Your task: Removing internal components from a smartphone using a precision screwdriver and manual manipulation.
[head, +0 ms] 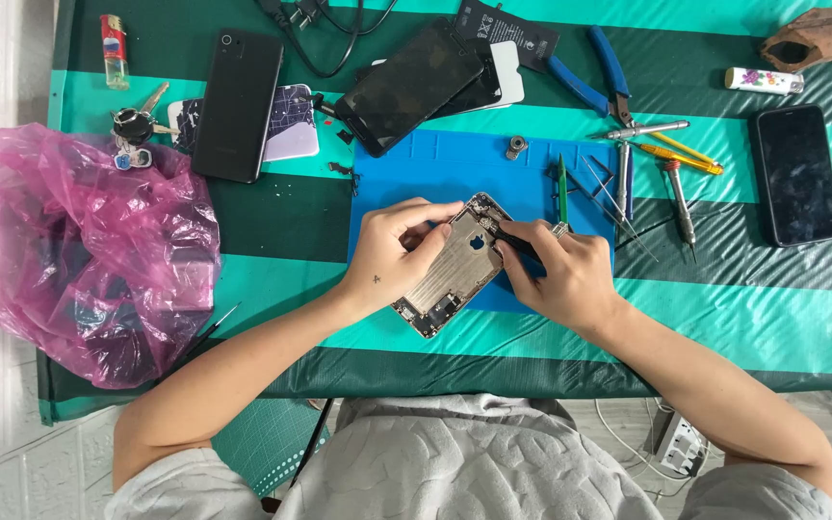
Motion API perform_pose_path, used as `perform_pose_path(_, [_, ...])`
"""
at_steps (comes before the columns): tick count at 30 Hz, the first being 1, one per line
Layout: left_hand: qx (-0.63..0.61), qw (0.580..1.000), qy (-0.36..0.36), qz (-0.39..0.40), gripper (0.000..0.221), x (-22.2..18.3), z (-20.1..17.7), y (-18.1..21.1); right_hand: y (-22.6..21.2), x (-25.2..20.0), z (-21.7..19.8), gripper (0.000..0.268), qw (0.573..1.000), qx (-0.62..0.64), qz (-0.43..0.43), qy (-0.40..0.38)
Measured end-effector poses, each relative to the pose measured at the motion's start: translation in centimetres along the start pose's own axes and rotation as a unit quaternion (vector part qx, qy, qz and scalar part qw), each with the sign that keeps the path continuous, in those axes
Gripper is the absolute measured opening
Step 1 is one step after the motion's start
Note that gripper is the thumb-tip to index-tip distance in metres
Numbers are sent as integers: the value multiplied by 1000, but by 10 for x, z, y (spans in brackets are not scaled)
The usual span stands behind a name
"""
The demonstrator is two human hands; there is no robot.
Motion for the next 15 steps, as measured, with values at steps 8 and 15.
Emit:
perform_pose_path(8, [7, 1000, 23, 4, 30, -4, 1, -1, -1, -1, 3, 18, 1000, -8, -20, 1])
perform_pose_path(15, [2, 999, 43, 30, 32, -7, 2, 0, -5, 0, 6, 17, 998, 42, -43, 3])
Point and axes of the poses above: each hand's wrist, its own x-axis towards the middle knuckle, its own z-axis out of the palm, y = z × x, the point moved 3 cm from there along x, towards the middle knuckle, and after that the axes turned 7 degrees about y, right-handed, at the moved point
